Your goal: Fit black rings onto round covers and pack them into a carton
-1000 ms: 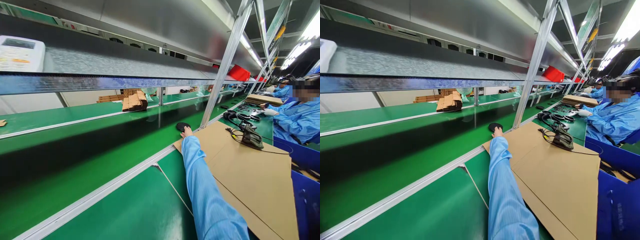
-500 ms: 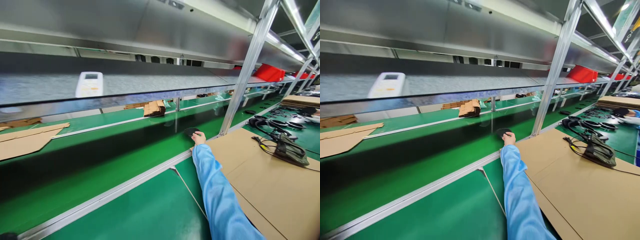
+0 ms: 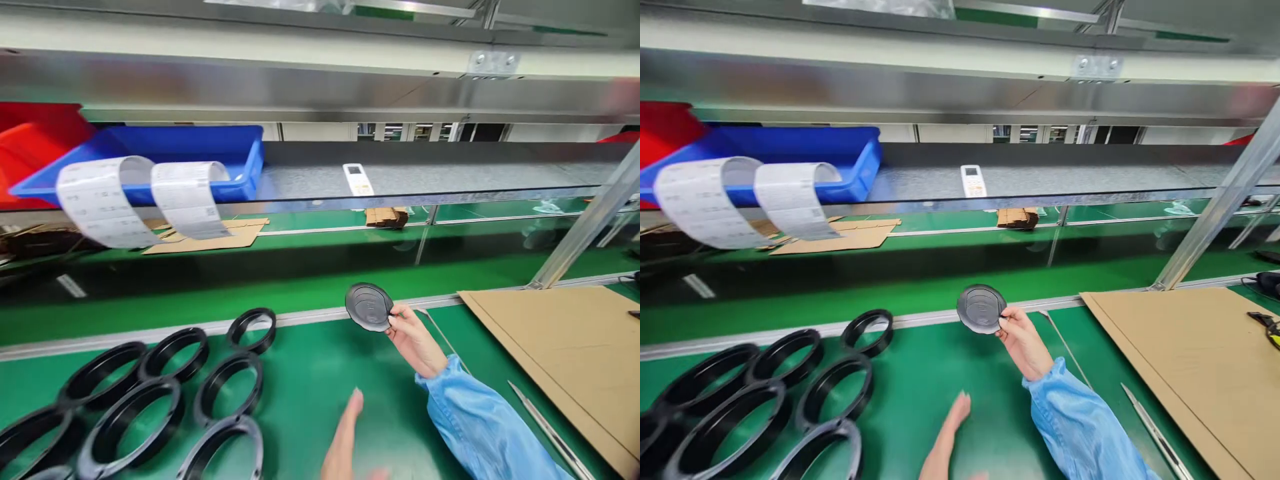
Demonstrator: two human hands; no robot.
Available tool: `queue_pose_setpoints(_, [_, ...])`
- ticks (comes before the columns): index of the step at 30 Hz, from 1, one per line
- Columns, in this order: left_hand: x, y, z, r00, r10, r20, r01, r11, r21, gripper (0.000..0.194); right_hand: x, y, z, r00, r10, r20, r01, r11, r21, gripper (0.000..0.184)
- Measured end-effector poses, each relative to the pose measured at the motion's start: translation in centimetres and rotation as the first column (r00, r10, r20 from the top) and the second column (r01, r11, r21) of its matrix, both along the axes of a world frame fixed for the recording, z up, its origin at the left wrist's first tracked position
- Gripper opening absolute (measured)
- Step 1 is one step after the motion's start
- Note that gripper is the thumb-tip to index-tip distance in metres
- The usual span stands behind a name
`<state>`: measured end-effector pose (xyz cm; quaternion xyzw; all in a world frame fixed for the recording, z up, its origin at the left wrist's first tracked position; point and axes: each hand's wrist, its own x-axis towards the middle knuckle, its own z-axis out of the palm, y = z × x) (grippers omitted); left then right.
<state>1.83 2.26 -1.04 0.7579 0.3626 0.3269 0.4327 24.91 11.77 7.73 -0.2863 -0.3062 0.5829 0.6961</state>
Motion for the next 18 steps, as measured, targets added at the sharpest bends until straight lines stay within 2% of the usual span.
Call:
queue_pose_setpoints(2, [-0.3,0.9,0.4,0.950,0.127,0.285,-0.096,0.988,-0.119,0.099,-3.7,-3.0,-0.5,0.997,0.009,-0.079,-0.014,0.998,-0.062,0.028])
queue_pose_setpoints(4, [-0.7,1.6,1.4,0.838,0.226,0.497,-0.134,0.967,-0.216,0.108,-7.2,-6.2,-1.3,0.988,0.038,-0.148,-0.060,0.988,-0.145,0.026])
queue_pose_setpoints(6, [-1.3,2.0,2.8,0.760,0.254,0.598,-0.127,0.961,-0.246,0.113,-10.3,-9.2,-2.1,0.975,0.074,-0.212,-0.124,0.965,-0.232,0.027])
queue_pose_setpoints(8, [-2.1,2.1,4.2,0.724,0.235,0.648,-0.082,0.963,-0.257,0.114,-12.5,-11.7,-2.4,0.958,0.104,-0.266,-0.181,0.942,-0.284,0.030])
queue_pose_setpoints(11, [-3.3,1.8,5.8,0.651,0.231,0.723,0.079,0.927,-0.367,0.104,-13.8,-14.4,-1.5,0.936,0.229,-0.266,-0.297,0.921,-0.253,0.038])
queue_pose_setpoints(14, [-3.9,1.6,6.4,0.509,0.320,0.799,0.309,0.799,-0.517,0.087,-13.0,-15.6,0.4,0.866,0.491,-0.095,-0.500,0.842,-0.201,0.061])
queue_pose_setpoints(15, [-4.0,1.6,6.4,0.473,0.348,0.810,0.383,0.746,-0.544,0.081,-12.4,-15.6,1.0,0.835,0.550,0.000,-0.538,0.817,-0.208,0.062])
queue_pose_setpoints(16, [-4.1,1.8,6.4,0.450,0.365,0.815,0.455,0.692,-0.561,0.074,-11.7,-15.5,1.7,0.821,0.561,0.110,-0.531,0.819,-0.218,0.056])
queue_pose_setpoints(17, [-4.1,1.9,6.3,0.440,0.365,0.820,0.528,0.634,-0.565,0.067,-10.9,-15.2,2.2,0.829,0.506,0.240,-0.465,0.860,-0.208,0.045])
queue_pose_setpoints(18, [-4.1,2.1,6.2,0.439,0.350,0.827,0.600,0.571,-0.560,0.064,-10.1,-14.7,2.6,0.841,0.383,0.383,-0.347,0.924,-0.161,0.032])
